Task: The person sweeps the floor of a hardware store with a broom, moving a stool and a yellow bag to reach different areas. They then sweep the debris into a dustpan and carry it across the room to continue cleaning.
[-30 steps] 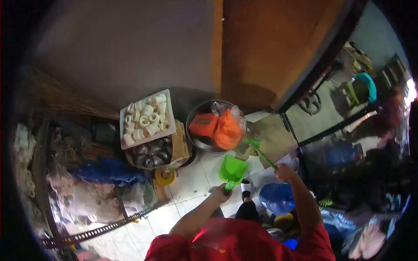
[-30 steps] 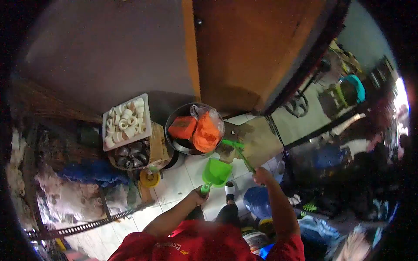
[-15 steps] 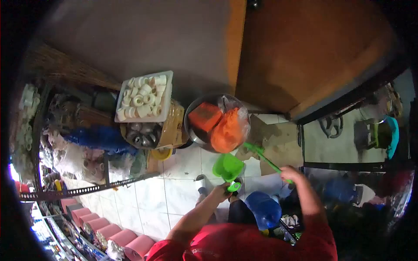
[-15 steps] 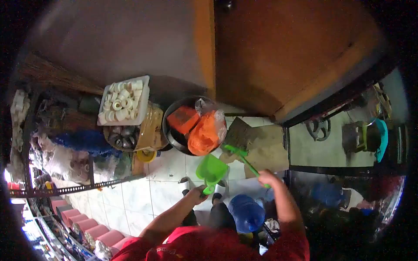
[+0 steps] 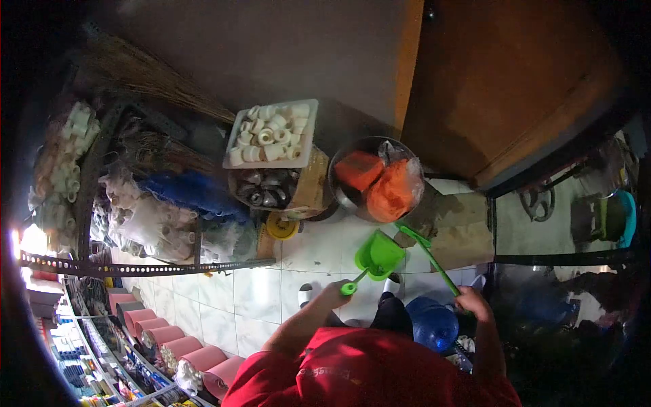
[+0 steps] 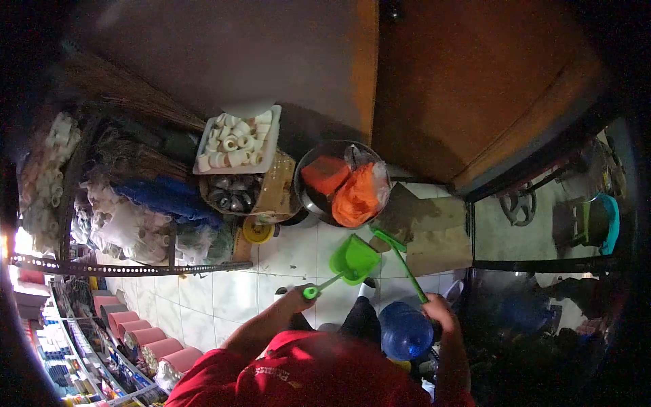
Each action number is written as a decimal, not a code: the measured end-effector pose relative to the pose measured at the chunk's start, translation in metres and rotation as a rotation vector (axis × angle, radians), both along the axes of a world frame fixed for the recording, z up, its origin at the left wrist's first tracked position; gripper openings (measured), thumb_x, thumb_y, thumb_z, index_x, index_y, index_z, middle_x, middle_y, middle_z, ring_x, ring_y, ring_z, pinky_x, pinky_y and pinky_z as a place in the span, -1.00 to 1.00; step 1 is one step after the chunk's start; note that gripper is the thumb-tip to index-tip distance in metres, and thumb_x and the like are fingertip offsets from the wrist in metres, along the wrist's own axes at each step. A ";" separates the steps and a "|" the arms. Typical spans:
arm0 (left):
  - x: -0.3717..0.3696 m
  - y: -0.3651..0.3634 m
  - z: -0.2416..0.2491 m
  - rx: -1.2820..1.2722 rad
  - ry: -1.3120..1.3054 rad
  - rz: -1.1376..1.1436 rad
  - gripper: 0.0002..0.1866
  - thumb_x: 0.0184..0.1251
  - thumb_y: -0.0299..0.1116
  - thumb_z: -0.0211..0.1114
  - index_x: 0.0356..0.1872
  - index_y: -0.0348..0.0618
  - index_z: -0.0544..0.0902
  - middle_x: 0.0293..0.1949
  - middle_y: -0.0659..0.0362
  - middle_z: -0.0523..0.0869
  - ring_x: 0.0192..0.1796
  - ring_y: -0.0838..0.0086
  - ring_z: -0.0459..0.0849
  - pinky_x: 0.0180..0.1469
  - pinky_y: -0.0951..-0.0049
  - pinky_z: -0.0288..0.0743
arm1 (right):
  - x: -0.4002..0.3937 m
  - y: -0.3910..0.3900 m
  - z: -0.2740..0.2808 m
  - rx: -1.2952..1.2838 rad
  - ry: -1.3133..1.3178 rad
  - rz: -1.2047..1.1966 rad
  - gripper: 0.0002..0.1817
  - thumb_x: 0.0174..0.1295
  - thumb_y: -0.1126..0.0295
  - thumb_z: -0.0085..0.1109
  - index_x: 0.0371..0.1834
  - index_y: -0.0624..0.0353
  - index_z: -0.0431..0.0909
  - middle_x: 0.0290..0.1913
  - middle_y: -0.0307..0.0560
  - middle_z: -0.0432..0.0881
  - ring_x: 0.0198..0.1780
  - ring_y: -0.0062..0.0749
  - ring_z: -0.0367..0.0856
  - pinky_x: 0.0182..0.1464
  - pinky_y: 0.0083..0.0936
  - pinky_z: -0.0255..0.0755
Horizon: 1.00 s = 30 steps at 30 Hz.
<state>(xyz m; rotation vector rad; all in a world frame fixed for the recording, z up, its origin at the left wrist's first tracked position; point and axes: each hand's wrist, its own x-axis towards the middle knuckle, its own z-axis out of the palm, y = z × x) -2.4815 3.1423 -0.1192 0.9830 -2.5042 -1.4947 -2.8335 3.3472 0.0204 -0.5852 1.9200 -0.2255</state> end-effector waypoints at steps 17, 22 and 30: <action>0.322 -0.174 0.022 1.456 -0.369 0.576 -0.83 0.04 -0.21 0.15 -0.46 -0.07 0.51 -0.58 0.21 0.57 -0.66 0.53 0.51 -0.66 0.56 0.45 | 0.437 -0.019 -0.259 -0.942 -0.514 -0.251 -0.82 -0.03 0.45 -0.08 -0.74 0.11 0.26 -0.70 -0.30 0.26 -0.66 -0.54 0.28 -0.62 -0.57 0.20; 0.311 -0.167 0.017 1.477 -0.247 0.696 -0.83 0.04 -0.22 0.16 -0.49 -0.10 0.50 -0.59 0.23 0.56 -0.64 0.55 0.50 -0.63 0.61 0.45 | 0.563 -0.069 -0.134 -0.286 -0.570 -0.592 -0.87 -0.07 0.45 -0.06 -0.39 0.16 0.33 -0.77 -0.28 0.27 -0.76 -0.56 0.26 -0.72 -0.59 0.15; 0.425 -0.153 -0.004 1.267 -0.380 0.553 -0.84 -0.01 -0.21 0.19 -0.46 -0.03 0.51 -0.52 0.25 0.59 -0.57 0.62 0.52 -0.66 0.66 0.37 | 0.502 0.016 -0.020 -0.106 -0.420 -0.875 -0.82 0.02 0.46 -0.10 -0.28 -0.02 0.28 -0.69 -0.28 0.27 -0.78 -0.64 0.22 -0.81 -0.66 0.13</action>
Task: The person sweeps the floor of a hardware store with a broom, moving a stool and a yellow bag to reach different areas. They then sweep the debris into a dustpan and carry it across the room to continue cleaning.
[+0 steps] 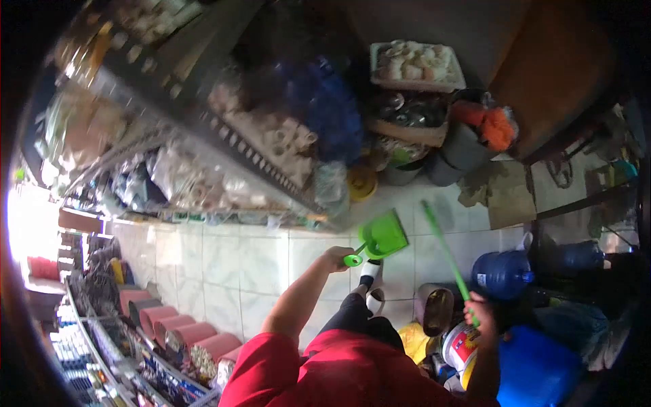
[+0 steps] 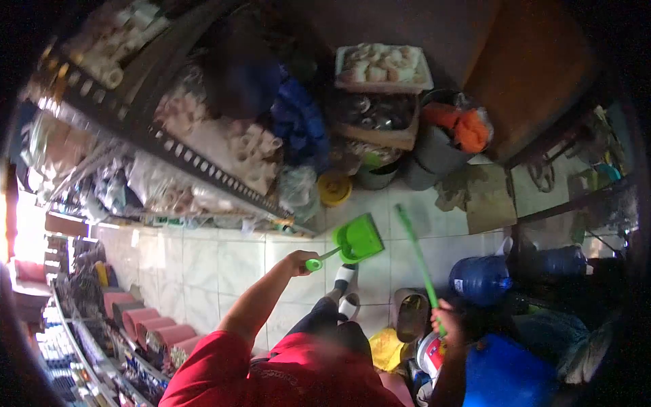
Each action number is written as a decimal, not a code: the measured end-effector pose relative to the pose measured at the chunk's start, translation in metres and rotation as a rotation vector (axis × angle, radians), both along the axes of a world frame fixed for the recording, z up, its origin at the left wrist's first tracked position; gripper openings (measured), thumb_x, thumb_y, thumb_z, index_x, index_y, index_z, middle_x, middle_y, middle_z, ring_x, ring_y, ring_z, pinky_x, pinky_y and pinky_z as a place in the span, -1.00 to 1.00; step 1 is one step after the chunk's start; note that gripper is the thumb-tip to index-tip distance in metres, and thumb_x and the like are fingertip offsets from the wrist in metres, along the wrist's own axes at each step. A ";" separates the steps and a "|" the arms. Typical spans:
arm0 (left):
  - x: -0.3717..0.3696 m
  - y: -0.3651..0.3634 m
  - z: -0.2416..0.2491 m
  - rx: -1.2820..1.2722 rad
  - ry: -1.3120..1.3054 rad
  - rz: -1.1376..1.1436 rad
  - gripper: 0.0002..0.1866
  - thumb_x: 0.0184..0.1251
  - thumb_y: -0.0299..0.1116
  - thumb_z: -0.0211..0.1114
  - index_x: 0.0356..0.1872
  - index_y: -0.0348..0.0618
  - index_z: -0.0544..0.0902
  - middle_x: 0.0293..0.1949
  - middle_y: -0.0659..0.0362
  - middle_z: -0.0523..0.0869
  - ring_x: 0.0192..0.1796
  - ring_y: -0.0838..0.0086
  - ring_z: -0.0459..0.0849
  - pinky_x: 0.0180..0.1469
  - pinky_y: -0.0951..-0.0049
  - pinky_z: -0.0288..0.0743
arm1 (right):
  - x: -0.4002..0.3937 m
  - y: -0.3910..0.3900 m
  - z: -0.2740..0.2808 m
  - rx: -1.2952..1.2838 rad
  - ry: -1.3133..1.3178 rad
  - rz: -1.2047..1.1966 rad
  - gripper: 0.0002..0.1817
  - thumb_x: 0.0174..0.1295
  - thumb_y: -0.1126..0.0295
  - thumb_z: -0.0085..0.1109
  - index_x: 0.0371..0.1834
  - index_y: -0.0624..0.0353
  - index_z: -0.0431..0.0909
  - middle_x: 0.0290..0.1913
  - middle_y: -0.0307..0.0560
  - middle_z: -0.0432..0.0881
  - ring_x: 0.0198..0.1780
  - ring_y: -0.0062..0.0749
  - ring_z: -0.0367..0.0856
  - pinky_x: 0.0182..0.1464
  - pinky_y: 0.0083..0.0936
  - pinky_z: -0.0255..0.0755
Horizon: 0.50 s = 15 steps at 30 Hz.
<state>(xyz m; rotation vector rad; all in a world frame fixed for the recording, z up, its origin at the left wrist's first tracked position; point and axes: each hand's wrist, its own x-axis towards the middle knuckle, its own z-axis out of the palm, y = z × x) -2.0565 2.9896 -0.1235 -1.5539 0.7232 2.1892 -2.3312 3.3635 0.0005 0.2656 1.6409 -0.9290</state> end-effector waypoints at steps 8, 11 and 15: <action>0.240 0.068 0.030 0.154 0.100 0.459 -0.74 -0.07 -0.44 0.16 -0.26 -0.15 0.48 -0.33 0.13 0.57 -0.36 0.45 0.54 -0.35 0.56 0.42 | -0.016 -0.019 -0.144 0.024 -0.018 -0.438 -0.91 0.04 0.44 -0.10 -0.52 0.05 0.20 -0.75 -0.23 0.21 -0.81 -0.51 0.18 -0.83 -0.58 0.06; 0.288 0.093 0.054 0.011 -0.017 0.517 -0.78 0.10 -0.27 0.06 -0.28 -0.16 0.45 -0.37 0.08 0.58 -0.59 0.53 0.48 -0.60 0.66 0.42 | 0.049 -0.053 -0.249 -0.188 -0.111 -0.351 -0.89 -0.02 0.44 -0.05 -0.59 0.10 0.24 -0.74 -0.19 0.23 -0.76 -0.39 0.23 -0.78 -0.48 0.14; 0.378 0.110 0.023 -0.436 0.101 0.125 -0.76 0.02 -0.30 0.14 -0.28 -0.17 0.46 -0.40 0.10 0.58 -0.54 0.55 0.50 -0.57 0.66 0.41 | 0.203 -0.128 -0.227 0.277 0.472 0.942 -0.65 -0.24 0.57 -0.02 -0.25 0.37 0.33 -0.32 0.15 0.50 -0.42 -0.22 0.54 -0.45 -0.36 0.41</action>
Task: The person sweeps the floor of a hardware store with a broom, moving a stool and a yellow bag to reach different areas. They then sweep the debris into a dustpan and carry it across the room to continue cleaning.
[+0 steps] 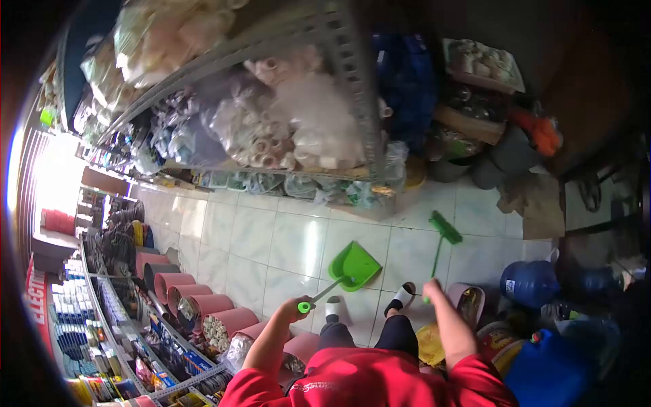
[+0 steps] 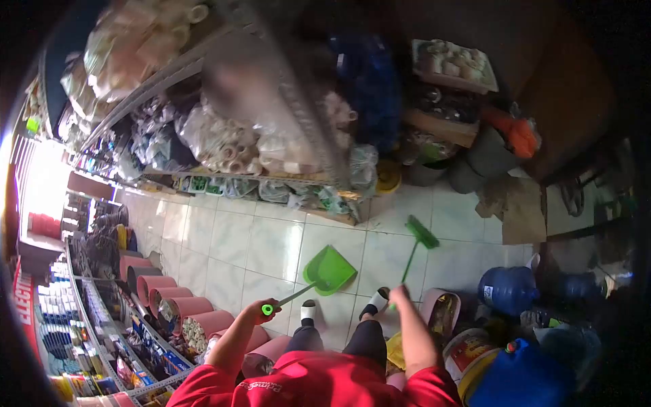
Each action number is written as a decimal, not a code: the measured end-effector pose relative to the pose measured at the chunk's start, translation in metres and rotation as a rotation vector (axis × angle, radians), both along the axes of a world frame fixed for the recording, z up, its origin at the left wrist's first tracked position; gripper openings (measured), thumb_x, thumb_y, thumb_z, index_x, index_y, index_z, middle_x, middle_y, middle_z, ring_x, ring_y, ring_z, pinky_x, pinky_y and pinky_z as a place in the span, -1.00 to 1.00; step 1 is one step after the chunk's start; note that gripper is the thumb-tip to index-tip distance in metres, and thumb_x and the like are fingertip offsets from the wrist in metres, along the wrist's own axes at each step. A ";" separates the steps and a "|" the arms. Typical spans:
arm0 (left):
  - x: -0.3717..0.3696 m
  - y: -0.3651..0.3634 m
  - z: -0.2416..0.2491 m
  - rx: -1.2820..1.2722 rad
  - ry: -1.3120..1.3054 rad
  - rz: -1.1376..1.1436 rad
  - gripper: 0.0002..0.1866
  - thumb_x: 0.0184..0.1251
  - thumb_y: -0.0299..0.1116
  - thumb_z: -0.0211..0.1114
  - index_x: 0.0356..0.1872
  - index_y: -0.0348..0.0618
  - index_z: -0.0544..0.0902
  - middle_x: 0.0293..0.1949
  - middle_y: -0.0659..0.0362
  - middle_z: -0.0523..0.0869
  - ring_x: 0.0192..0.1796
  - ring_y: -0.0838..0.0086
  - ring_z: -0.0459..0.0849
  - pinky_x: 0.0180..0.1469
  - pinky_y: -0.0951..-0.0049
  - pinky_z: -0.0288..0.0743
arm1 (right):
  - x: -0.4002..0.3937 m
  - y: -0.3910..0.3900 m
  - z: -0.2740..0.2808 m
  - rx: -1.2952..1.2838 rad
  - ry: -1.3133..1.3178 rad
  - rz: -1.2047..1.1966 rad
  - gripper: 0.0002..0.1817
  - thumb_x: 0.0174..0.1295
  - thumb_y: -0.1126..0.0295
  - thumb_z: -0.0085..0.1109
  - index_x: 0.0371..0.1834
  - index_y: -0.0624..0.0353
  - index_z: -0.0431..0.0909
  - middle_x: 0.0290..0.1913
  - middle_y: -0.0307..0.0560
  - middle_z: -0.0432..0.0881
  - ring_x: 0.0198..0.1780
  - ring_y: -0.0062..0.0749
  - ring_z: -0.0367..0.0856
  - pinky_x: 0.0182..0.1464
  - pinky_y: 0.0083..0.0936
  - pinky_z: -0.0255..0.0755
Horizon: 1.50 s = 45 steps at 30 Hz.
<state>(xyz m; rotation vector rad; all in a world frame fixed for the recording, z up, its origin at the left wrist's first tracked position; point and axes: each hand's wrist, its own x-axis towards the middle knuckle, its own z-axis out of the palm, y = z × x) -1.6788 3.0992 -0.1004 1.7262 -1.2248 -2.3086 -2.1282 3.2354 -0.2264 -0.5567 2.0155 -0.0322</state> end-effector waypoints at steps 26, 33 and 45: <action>0.157 -0.064 -0.011 0.559 0.072 0.962 -0.79 0.05 -0.26 0.17 -0.38 -0.14 0.41 -0.41 0.13 0.51 -0.45 0.48 0.57 -0.42 0.65 0.55 | 0.308 0.049 0.037 -0.072 -0.647 -0.644 -0.89 0.02 0.38 -0.11 -0.41 0.06 0.20 -0.68 -0.16 0.27 -0.76 -0.44 0.25 -0.76 -0.51 0.17; 0.117 -0.035 -0.013 0.541 0.316 0.937 -0.79 0.06 -0.23 0.17 -0.47 -0.07 0.34 -0.60 0.29 0.33 -0.67 0.62 0.23 -0.71 0.76 0.27 | 0.337 0.063 0.164 -0.020 -0.998 -0.628 -0.48 0.10 0.34 -0.09 0.16 -0.11 0.02 -0.66 -0.18 0.29 -0.70 -0.52 0.30 -0.73 -0.58 0.24; 0.070 0.039 0.058 0.711 0.407 0.562 -0.74 0.14 -0.22 0.01 -0.29 -0.21 0.44 -0.33 0.08 0.54 -0.38 0.34 0.54 -0.41 0.35 0.49 | 0.299 0.249 0.189 -0.184 -0.647 -0.686 -0.55 0.02 0.36 -0.02 0.04 -0.02 0.16 -0.59 -0.18 0.36 -0.66 -0.52 0.33 -0.68 -0.57 0.27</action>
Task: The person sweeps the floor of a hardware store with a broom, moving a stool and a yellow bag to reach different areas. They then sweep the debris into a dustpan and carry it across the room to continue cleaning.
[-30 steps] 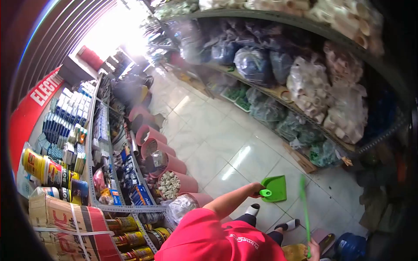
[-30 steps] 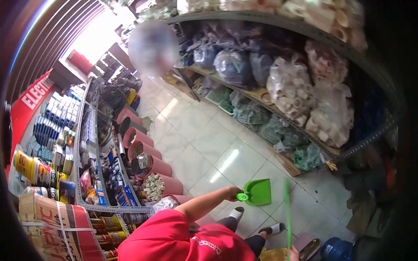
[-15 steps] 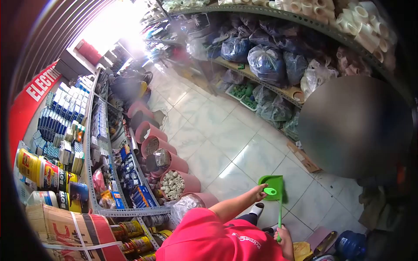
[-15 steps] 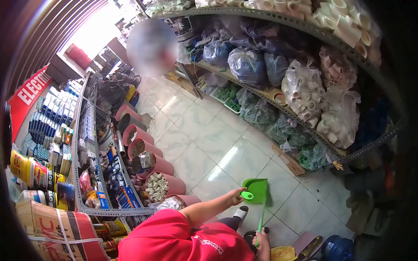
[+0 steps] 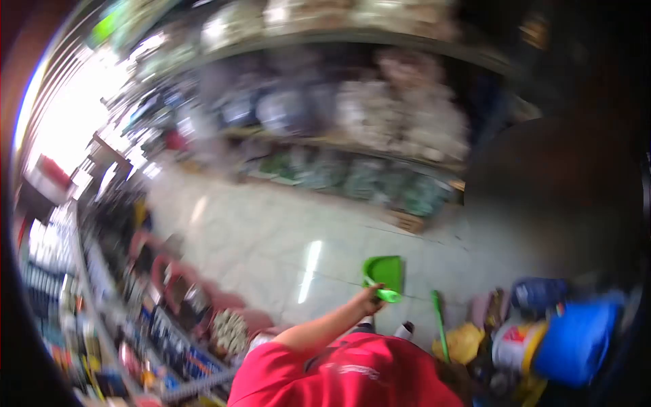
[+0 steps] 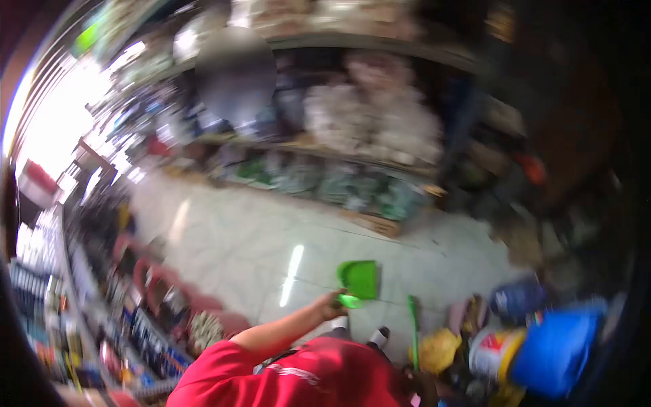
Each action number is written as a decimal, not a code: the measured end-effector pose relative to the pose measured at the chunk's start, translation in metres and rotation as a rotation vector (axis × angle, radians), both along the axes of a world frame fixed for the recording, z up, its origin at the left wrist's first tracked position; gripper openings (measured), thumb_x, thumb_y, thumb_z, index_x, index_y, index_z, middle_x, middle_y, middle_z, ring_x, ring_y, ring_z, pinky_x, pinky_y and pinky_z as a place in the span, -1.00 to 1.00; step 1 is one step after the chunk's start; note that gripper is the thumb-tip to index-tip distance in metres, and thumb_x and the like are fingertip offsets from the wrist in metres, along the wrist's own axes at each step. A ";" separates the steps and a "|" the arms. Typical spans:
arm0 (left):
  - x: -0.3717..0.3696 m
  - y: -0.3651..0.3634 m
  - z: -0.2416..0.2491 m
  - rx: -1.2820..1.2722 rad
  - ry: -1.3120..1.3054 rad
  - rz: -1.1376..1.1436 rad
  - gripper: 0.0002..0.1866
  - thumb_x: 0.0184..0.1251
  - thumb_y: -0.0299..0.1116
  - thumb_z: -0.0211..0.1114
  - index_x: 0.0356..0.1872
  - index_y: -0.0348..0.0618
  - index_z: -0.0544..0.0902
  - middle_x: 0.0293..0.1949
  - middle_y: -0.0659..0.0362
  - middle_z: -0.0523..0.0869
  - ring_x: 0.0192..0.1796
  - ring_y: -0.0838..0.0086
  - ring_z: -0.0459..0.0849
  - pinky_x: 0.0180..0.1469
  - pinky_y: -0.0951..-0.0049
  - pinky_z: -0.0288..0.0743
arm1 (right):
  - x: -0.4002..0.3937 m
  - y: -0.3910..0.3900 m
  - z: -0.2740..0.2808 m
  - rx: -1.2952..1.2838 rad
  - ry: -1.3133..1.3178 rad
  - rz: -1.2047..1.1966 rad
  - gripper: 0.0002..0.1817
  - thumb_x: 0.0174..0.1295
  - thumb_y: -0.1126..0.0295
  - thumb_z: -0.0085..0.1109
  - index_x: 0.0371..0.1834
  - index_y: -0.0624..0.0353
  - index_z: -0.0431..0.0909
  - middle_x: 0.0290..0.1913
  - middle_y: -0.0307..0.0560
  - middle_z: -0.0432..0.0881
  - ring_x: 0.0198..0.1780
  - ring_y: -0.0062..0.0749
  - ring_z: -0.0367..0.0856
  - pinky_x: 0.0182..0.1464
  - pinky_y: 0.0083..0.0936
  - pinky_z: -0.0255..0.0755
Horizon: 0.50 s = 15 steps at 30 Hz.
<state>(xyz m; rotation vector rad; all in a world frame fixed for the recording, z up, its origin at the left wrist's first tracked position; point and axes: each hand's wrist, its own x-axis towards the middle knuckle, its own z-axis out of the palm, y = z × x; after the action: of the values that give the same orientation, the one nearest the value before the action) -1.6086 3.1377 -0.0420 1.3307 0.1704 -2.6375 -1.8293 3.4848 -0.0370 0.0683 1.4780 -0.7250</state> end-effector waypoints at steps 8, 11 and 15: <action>-0.079 0.028 0.145 0.012 0.080 -0.186 -0.77 0.11 -0.48 0.02 -0.18 -0.13 0.29 -0.34 0.10 0.45 -0.55 0.56 0.41 -0.54 0.63 0.40 | 0.026 0.083 -0.011 -0.025 0.058 -0.097 -0.59 -0.03 0.37 0.03 -0.05 0.04 0.25 -0.54 -0.19 0.41 -0.64 -0.52 0.35 -0.64 -0.56 0.29; -0.102 0.046 0.153 -0.132 0.212 -0.376 -0.73 0.09 -0.52 0.04 -0.15 -0.11 0.29 -0.35 0.12 0.45 -0.57 0.59 0.39 -0.55 0.66 0.39 | 0.027 0.105 -0.014 -0.021 0.055 -0.142 -0.61 -0.05 0.37 0.05 -0.08 0.06 0.28 -0.52 -0.19 0.43 -0.63 -0.52 0.36 -0.62 -0.55 0.30; -0.135 0.068 0.134 -0.248 0.328 -0.638 -0.60 0.07 -0.50 0.06 -0.03 -0.02 0.25 -0.39 0.17 0.44 -0.60 0.61 0.35 -0.64 0.63 0.33 | 0.021 0.121 -0.016 -0.025 0.054 -0.174 -0.63 -0.07 0.38 0.07 -0.12 0.09 0.33 -0.49 -0.19 0.45 -0.62 -0.53 0.37 -0.60 -0.55 0.31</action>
<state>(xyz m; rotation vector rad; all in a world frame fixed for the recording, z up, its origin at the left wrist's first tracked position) -1.7440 3.2055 0.0919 0.9742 -0.6220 -3.2355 -1.8079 3.6055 -0.0533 0.1604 1.5271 -0.8917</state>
